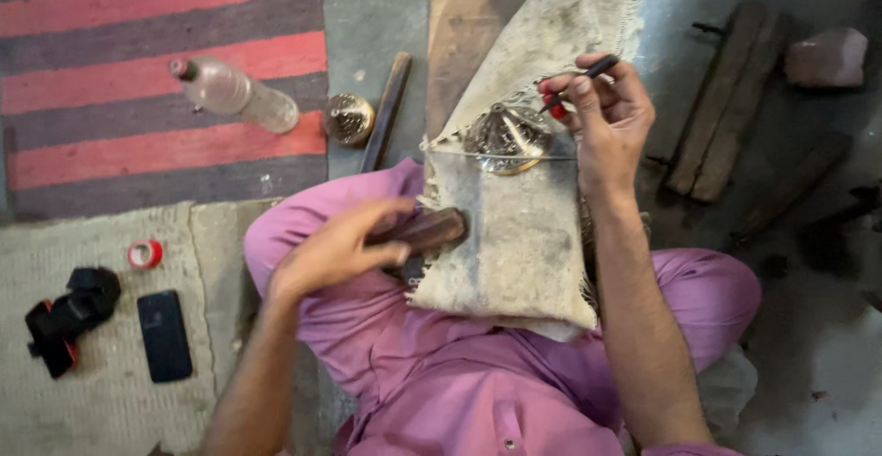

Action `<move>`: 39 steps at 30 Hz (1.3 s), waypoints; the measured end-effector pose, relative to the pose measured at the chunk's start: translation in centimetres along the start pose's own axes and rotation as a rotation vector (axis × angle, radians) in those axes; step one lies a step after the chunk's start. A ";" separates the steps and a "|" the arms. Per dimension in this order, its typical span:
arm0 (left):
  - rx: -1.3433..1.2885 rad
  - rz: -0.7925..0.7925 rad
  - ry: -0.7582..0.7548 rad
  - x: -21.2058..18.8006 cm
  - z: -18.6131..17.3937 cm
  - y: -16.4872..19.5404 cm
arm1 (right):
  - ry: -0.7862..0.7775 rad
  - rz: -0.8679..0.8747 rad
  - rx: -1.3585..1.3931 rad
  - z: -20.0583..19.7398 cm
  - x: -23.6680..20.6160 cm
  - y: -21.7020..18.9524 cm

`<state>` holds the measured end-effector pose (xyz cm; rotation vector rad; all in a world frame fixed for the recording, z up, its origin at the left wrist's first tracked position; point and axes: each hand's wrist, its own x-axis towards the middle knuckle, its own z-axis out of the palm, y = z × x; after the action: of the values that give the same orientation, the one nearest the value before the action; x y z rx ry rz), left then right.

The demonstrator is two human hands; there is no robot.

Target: The person sits cross-legged and repeatedly hammers a small ornate metal object placed on a cloth-covered block. They use a wooden mallet in the right hand and a small punch or chisel in the left hand to strike the metal object.

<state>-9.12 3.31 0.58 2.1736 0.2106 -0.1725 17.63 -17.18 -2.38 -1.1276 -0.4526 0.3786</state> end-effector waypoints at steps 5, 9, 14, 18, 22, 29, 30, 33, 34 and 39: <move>0.063 0.069 0.403 6.2 2.1 4.3 | 0.061 -0.084 0.064 0.8 -0.5 -0.5; 0.294 -0.022 0.342 11.6 5.0 8.8 | 0.140 -0.080 0.160 -0.1 -1.6 -1.0; 0.176 0.055 0.250 12.5 3.5 9.0 | 0.237 0.001 0.217 -3.1 -4.0 -1.5; -0.284 0.320 -0.051 11.7 -0.1 6.5 | 0.174 0.052 0.191 -4.2 -4.9 -2.6; -0.362 0.453 -0.114 12.2 -0.8 6.2 | 0.047 0.059 -0.071 -2.5 -4.6 -3.2; -0.113 0.272 0.321 6.1 0.7 3.3 | -0.234 -0.080 -0.421 2.4 -3.1 -2.0; -0.146 0.195 0.349 4.6 0.6 2.4 | -0.251 -0.108 -0.444 2.9 -3.0 -1.9; -0.167 -0.057 0.094 0.1 -0.1 -0.7 | -0.266 -0.113 -0.481 3.9 -3.1 -1.6; -0.159 -0.048 -0.017 -0.8 -0.2 -1.6 | -0.256 -0.102 -0.485 4.1 -3.2 -1.5; -0.035 -0.354 -0.112 -3.5 0.1 -3.9 | -0.225 -0.127 -0.535 4.5 -3.7 -1.0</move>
<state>-13.35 5.11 -1.86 2.0699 0.5299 -0.4862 12.17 -15.91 -0.45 -1.5711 -0.8534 0.2798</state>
